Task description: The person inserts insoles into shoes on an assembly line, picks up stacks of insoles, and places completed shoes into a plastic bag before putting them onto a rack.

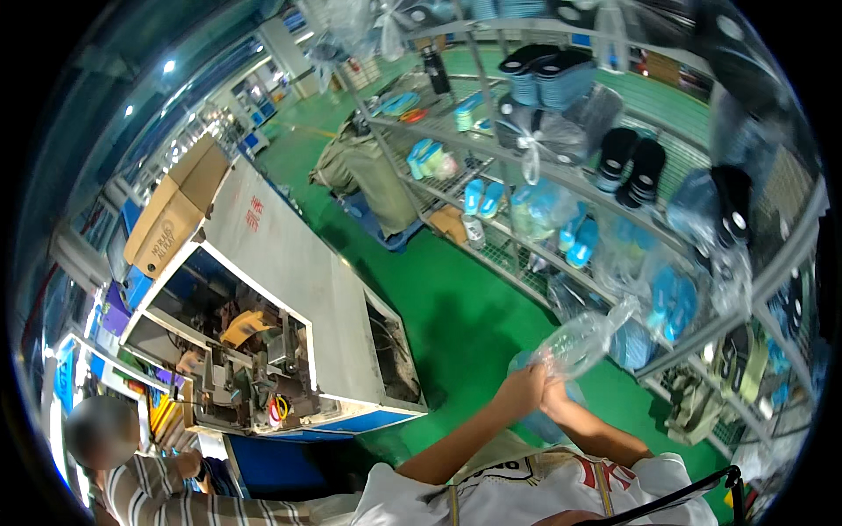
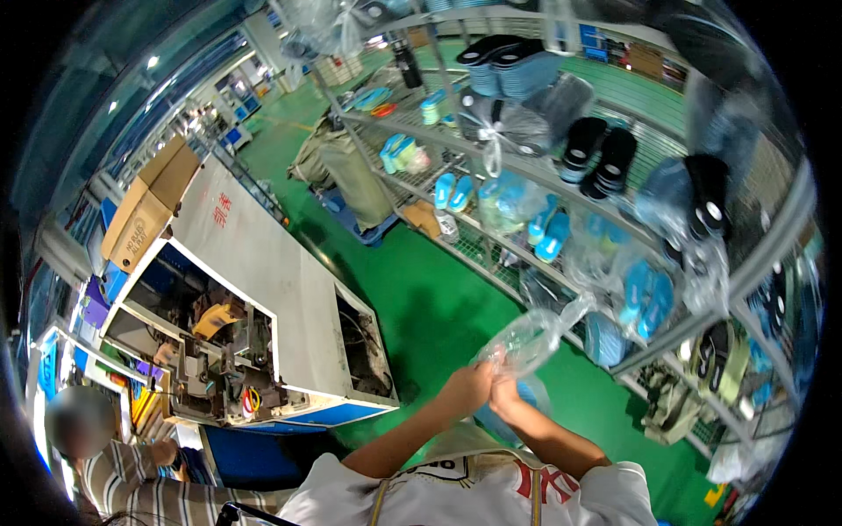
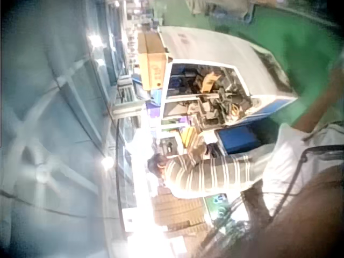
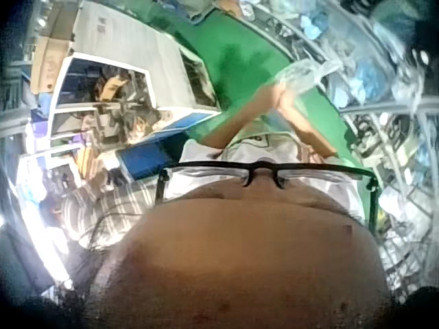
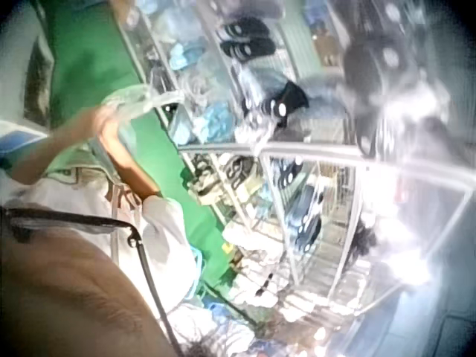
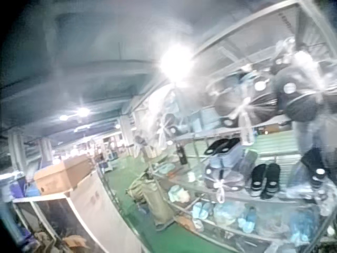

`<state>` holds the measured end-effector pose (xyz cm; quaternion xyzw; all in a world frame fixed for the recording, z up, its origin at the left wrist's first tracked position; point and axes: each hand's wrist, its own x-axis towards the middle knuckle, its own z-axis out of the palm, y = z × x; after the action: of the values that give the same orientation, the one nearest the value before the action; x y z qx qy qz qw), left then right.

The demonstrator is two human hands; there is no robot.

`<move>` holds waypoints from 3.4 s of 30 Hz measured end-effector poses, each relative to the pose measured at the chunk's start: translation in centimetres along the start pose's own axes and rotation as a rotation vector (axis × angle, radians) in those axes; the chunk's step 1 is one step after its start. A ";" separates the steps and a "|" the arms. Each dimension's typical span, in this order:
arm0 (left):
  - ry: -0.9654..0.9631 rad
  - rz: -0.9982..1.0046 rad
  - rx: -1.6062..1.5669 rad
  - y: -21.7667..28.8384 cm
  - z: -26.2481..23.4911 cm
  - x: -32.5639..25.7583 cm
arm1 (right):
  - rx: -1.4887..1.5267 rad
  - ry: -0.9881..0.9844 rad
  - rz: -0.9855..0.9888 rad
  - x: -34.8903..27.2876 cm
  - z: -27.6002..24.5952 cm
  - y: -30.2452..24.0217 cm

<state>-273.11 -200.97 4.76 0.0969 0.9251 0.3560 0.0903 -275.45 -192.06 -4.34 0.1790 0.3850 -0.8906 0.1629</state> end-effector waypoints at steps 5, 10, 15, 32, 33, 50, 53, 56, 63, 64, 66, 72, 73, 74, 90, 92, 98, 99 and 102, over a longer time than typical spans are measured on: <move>0.473 0.078 -0.170 -7.5 -4.2 1.2 | 0.088 -0.033 0.002 10.7 7.3 -1.4; 0.696 -0.181 0.005 -19.2 -2.5 8.6 | -0.200 -0.051 -0.319 17.9 14.1 4.7; 0.785 -0.370 -0.218 -27.5 -6.7 19.3 | -0.012 -0.412 0.233 23.5 19.8 3.7; 0.699 -0.192 -1.214 -35.1 -25.3 53.0 | -1.715 -0.457 -0.172 41.3 23.0 -7.8; 0.646 -0.146 -1.204 -35.6 -25.8 56.7 | -1.851 -0.408 -0.027 41.6 22.0 -8.7; 0.071 0.029 -0.561 -36.5 -18.9 75.5 | -1.200 0.661 0.183 38.6 12.1 6.4; 0.027 0.057 -0.462 -37.3 -19.0 74.6 | -1.142 0.734 0.190 37.1 13.1 8.3; -0.004 0.082 -0.382 -37.7 -19.2 74.1 | -1.103 0.791 0.204 36.0 14.0 9.5; -0.064 0.173 -0.196 -39.4 -19.5 72.6 | -1.017 0.982 0.208 35.1 15.1 11.5; -0.065 0.196 -0.165 -39.6 -19.6 72.2 | -1.050 0.926 0.159 35.0 15.0 11.5; -0.067 0.243 -0.082 -40.5 -19.4 71.0 | -1.077 0.835 0.080 35.0 14.7 11.2; -0.990 0.515 0.258 -44.0 -19.7 64.3 | -0.681 0.483 -0.192 34.7 17.2 -2.3; -1.318 0.590 0.235 -40.4 -21.8 61.4 | -0.690 0.568 -0.219 32.8 18.1 -5.3; -1.635 0.596 0.218 -37.4 -25.6 58.5 | -0.702 0.603 -0.252 32.2 20.3 -9.7; 1.094 1.151 -0.421 -5.7 -72.0 43.7 | -1.661 0.049 -1.551 20.3 40.6 -32.3; 1.310 1.171 -0.050 -1.6 -74.3 43.4 | -1.769 -0.125 -1.823 21.4 45.7 -33.2; 1.041 0.824 -0.009 2.8 -74.2 51.5 | -1.874 0.167 -2.231 22.4 54.8 -34.0; 0.964 0.836 -0.054 2.9 -74.7 51.4 | -1.916 0.301 -2.218 23.0 55.7 -34.5; 0.759 1.083 -0.338 3.4 -75.2 50.2 | -1.911 0.531 -2.280 25.2 58.5 -35.8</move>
<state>-338.89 -234.46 57.08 0.3992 0.6453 0.5001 -0.4173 -324.31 -216.10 44.37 -0.2259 0.7487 0.0985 -0.6154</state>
